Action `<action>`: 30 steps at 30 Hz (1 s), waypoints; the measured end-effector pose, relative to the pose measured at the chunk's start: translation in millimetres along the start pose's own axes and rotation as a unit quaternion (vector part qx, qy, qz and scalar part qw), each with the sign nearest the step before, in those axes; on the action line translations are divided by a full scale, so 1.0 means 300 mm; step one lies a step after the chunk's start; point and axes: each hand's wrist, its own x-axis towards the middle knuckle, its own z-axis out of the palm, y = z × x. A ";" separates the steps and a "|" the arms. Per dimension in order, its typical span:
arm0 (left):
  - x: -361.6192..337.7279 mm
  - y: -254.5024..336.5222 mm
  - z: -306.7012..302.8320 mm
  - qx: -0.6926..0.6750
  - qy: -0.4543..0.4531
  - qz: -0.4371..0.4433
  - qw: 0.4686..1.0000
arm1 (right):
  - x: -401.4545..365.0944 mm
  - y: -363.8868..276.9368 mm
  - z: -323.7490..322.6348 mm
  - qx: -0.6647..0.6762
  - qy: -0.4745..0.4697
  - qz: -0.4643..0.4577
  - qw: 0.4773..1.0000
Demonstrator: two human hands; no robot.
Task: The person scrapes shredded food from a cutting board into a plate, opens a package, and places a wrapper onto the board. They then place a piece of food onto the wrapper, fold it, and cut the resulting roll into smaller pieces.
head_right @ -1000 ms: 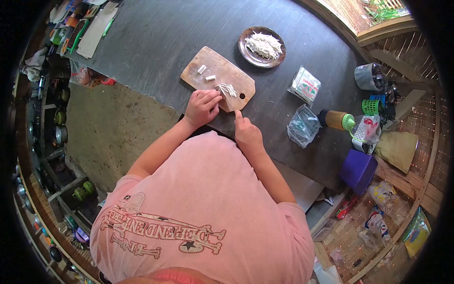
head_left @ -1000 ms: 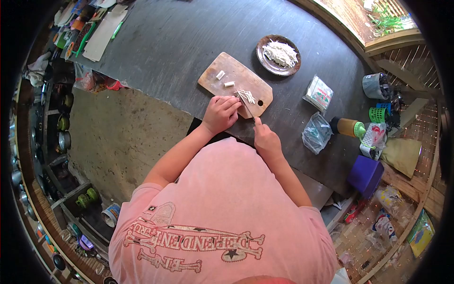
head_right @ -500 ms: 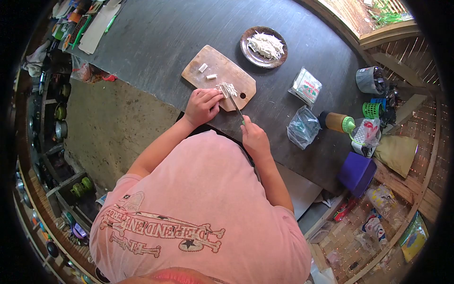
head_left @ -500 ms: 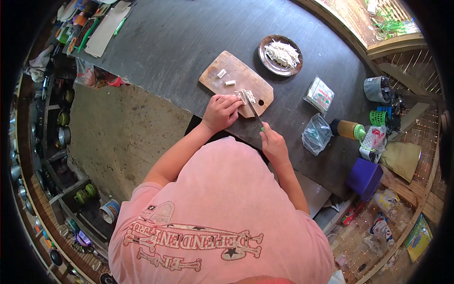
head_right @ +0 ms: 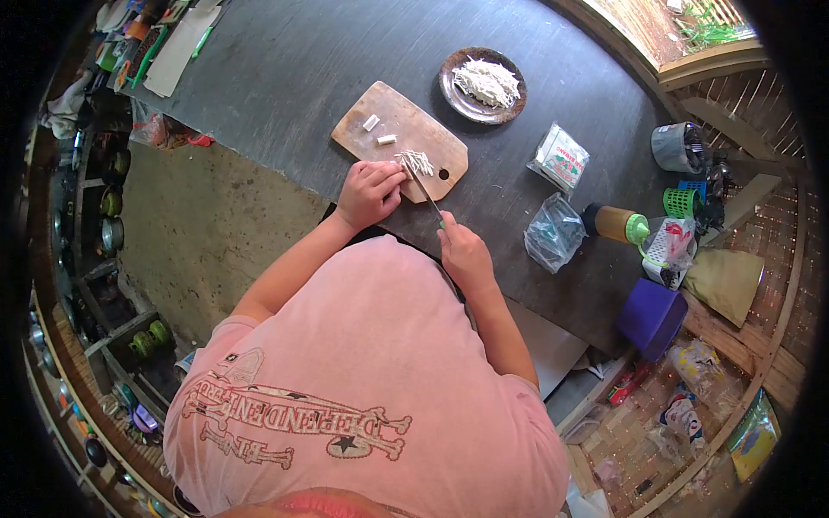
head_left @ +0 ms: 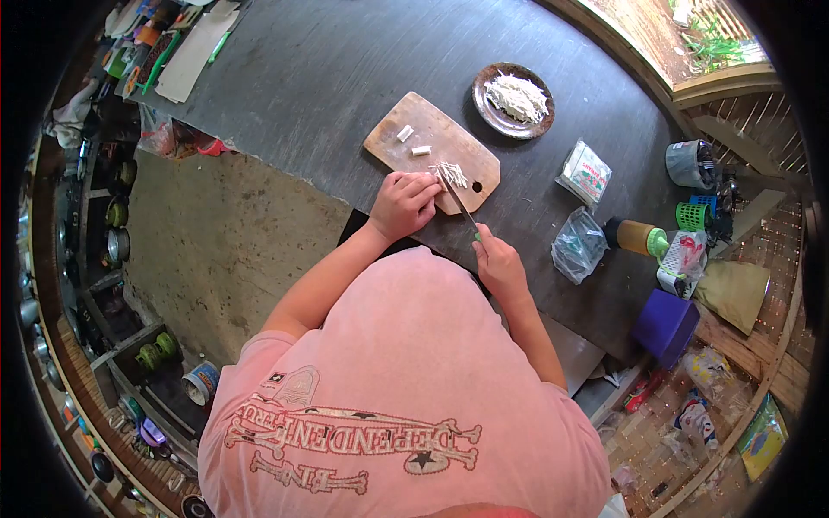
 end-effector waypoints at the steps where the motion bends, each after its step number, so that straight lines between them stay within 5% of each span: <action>1: 0.000 0.000 0.001 0.000 -0.001 -0.001 1.000 | 0.002 -0.001 0.000 0.000 -0.002 -0.001 1.000; 18: 0.002 0.004 -0.005 0.000 -0.005 -0.004 1.000 | 0.011 -0.007 -0.001 -0.015 -0.010 0.005 1.000; 30: 0.001 0.002 -0.003 0.004 -0.010 0.005 1.000 | 0.020 -0.044 0.031 -0.173 -0.046 0.040 0.983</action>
